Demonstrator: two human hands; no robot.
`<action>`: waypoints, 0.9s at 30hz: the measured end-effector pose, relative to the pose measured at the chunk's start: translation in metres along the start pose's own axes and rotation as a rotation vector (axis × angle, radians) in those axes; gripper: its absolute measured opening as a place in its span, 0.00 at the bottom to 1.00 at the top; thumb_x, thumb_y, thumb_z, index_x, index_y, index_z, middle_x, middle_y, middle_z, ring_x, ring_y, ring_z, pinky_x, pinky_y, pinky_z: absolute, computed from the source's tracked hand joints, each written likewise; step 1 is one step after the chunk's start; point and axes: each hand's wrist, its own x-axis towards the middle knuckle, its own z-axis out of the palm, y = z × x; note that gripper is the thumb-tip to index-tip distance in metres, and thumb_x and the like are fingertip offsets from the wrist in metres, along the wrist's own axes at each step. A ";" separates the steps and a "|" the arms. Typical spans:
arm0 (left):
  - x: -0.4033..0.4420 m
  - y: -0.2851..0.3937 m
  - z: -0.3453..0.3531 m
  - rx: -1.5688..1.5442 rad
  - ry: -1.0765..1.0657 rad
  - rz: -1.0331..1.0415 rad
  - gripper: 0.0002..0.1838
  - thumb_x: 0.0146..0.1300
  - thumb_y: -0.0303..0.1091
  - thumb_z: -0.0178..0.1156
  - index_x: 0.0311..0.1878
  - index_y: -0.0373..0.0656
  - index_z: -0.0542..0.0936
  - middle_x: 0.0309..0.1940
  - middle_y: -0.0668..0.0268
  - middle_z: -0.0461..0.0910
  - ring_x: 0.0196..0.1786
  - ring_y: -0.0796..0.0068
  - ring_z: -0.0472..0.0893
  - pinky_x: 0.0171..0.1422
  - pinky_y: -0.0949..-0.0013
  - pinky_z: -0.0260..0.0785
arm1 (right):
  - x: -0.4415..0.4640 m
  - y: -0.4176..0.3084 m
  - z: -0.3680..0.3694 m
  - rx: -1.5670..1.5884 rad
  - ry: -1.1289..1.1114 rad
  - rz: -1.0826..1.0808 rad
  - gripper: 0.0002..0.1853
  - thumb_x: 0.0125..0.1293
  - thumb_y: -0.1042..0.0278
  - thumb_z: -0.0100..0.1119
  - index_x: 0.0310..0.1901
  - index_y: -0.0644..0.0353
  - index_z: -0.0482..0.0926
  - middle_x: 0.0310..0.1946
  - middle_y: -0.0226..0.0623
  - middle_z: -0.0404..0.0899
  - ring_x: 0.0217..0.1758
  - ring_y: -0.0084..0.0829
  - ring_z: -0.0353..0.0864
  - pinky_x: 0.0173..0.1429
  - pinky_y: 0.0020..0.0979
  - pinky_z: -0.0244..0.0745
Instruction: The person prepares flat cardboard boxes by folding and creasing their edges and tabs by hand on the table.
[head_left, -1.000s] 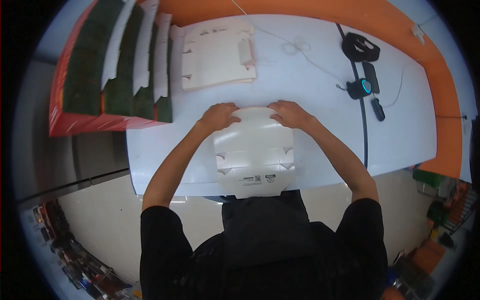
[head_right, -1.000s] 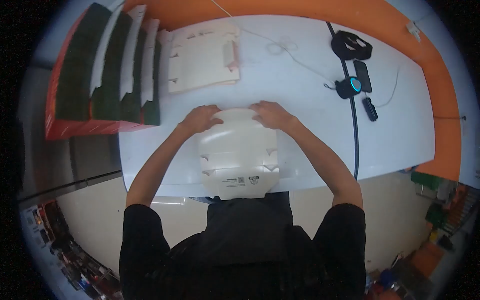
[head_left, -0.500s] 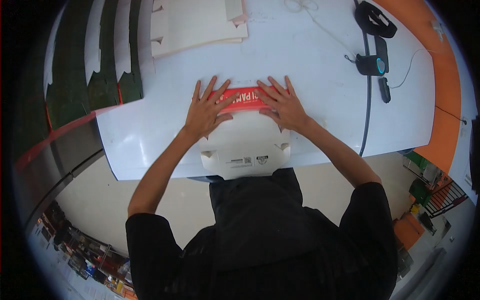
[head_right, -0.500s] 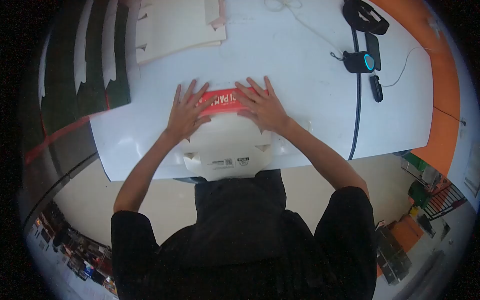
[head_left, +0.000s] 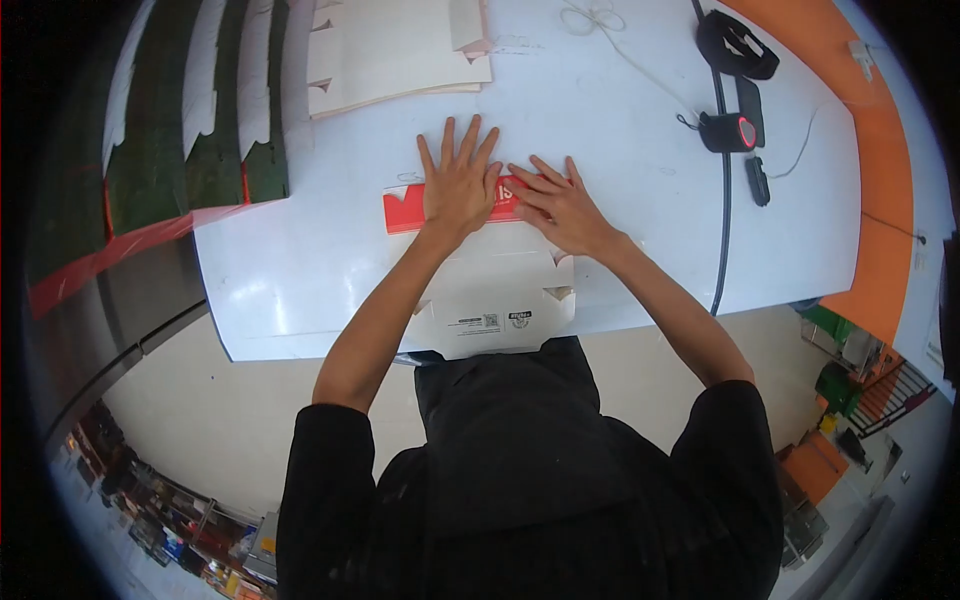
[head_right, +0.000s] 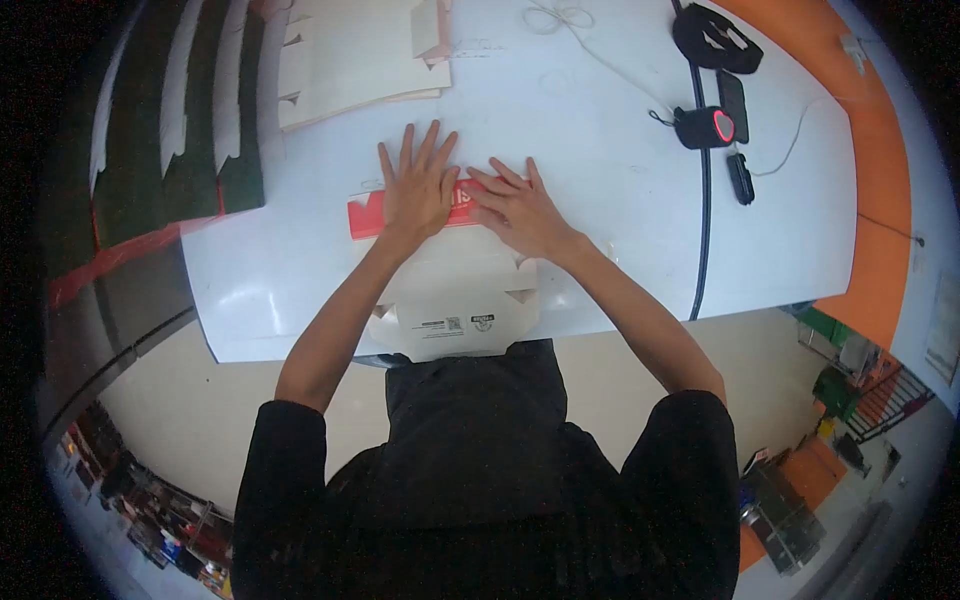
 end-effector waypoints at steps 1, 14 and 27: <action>0.000 0.001 0.001 0.025 -0.006 0.015 0.29 0.78 0.47 0.43 0.79 0.55 0.62 0.82 0.65 0.53 0.83 0.49 0.49 0.81 0.27 0.32 | 0.003 -0.002 -0.004 0.064 -0.083 0.051 0.26 0.78 0.54 0.51 0.73 0.53 0.70 0.78 0.36 0.61 0.82 0.42 0.54 0.81 0.65 0.40; 0.013 -0.015 0.014 -0.456 0.276 -0.300 0.25 0.72 0.42 0.56 0.70 0.50 0.69 0.72 0.63 0.69 0.78 0.50 0.58 0.80 0.31 0.36 | 0.098 -0.005 0.059 -0.066 0.761 0.189 0.23 0.65 0.72 0.57 0.63 0.60 0.73 0.67 0.45 0.70 0.73 0.53 0.62 0.78 0.65 0.46; 0.019 -0.021 0.008 -0.406 0.197 0.085 0.13 0.73 0.36 0.54 0.56 0.45 0.79 0.50 0.61 0.84 0.57 0.56 0.77 0.72 0.47 0.57 | 0.096 -0.008 0.055 0.063 0.767 0.237 0.11 0.68 0.65 0.58 0.47 0.60 0.82 0.55 0.41 0.79 0.64 0.46 0.71 0.72 0.53 0.57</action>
